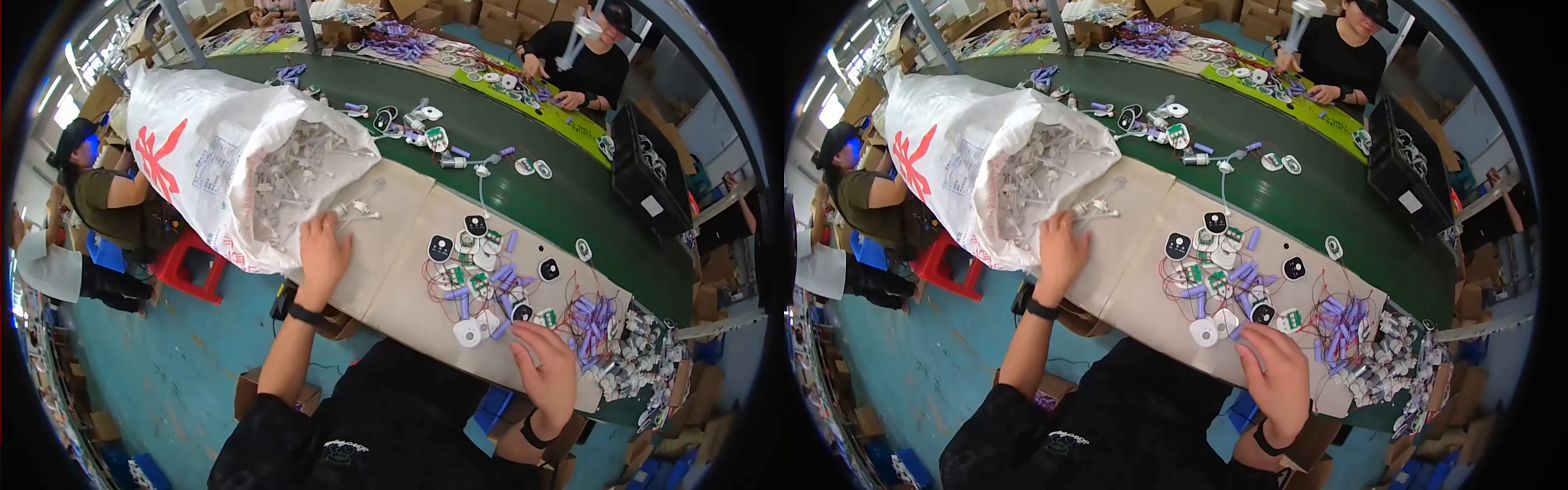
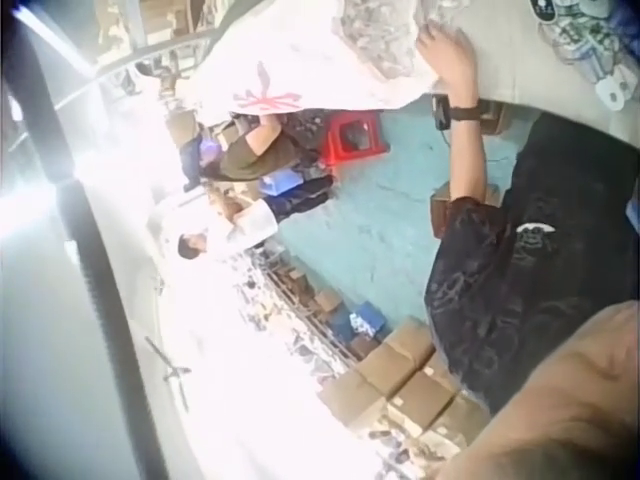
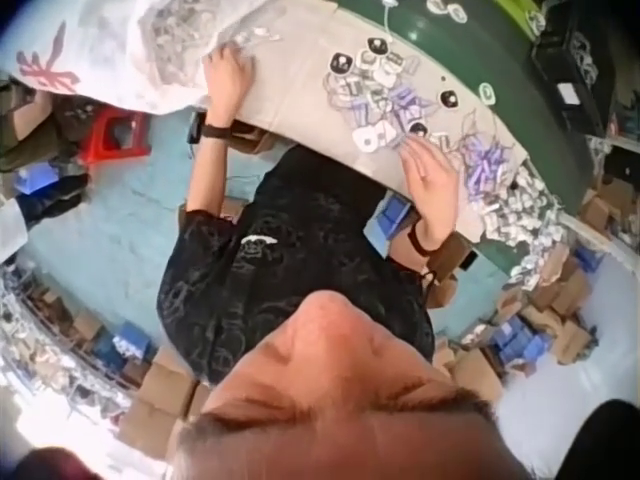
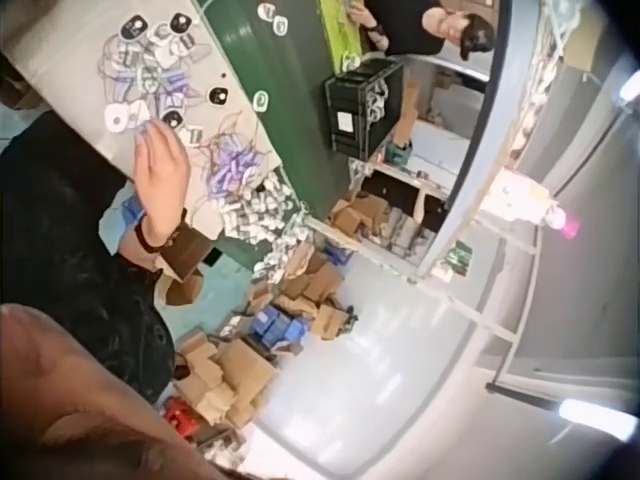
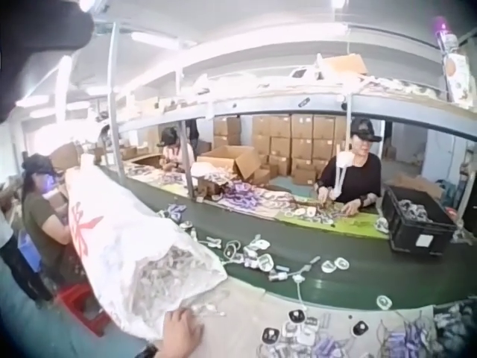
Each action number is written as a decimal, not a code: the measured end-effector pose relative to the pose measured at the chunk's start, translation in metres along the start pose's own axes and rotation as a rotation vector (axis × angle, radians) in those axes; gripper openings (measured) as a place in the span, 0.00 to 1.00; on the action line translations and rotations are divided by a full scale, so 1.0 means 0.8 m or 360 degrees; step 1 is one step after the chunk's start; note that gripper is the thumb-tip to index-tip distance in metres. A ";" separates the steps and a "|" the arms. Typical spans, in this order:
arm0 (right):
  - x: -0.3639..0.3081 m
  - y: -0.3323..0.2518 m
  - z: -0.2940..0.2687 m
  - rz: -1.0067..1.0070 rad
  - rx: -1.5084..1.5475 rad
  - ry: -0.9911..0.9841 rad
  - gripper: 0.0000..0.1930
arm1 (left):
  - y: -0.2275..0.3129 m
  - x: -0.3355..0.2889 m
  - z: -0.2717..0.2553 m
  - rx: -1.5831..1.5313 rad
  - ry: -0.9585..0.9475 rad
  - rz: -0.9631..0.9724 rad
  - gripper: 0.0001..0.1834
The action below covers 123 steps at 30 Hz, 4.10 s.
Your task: The person assembles electronic components by hand, fitting a circuit board into a plastic housing and pressing them together. They then set the unit aside and pick up a motor and a battery to continue the assembly process.
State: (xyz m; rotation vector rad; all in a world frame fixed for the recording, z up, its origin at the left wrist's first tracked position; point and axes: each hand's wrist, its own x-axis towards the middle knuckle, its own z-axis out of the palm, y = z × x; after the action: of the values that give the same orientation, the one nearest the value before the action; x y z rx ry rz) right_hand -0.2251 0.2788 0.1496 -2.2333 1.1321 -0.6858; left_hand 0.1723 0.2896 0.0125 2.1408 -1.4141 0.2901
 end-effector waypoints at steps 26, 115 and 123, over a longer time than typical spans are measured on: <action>-0.010 0.017 0.002 -0.0062 0.0175 -0.0046 0.13 | -0.006 0.092 -0.024 -0.0582 -0.1380 -0.0392 0.18; 0.347 0.340 -0.051 0.0506 0.0445 0.0782 0.09 | 0.345 0.259 0.293 -0.0373 -0.0533 0.1023 0.13; 0.347 0.300 -0.026 0.0525 0.0647 0.0664 0.07 | 0.327 0.229 0.261 -0.2573 -0.1497 -0.0718 0.18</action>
State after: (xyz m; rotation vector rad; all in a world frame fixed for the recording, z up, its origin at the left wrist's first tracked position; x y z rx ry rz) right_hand -0.2289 -0.0779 0.0603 -1.5579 1.3700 -1.1522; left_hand -0.0099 -0.0457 0.0105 0.9839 -0.7992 -1.6173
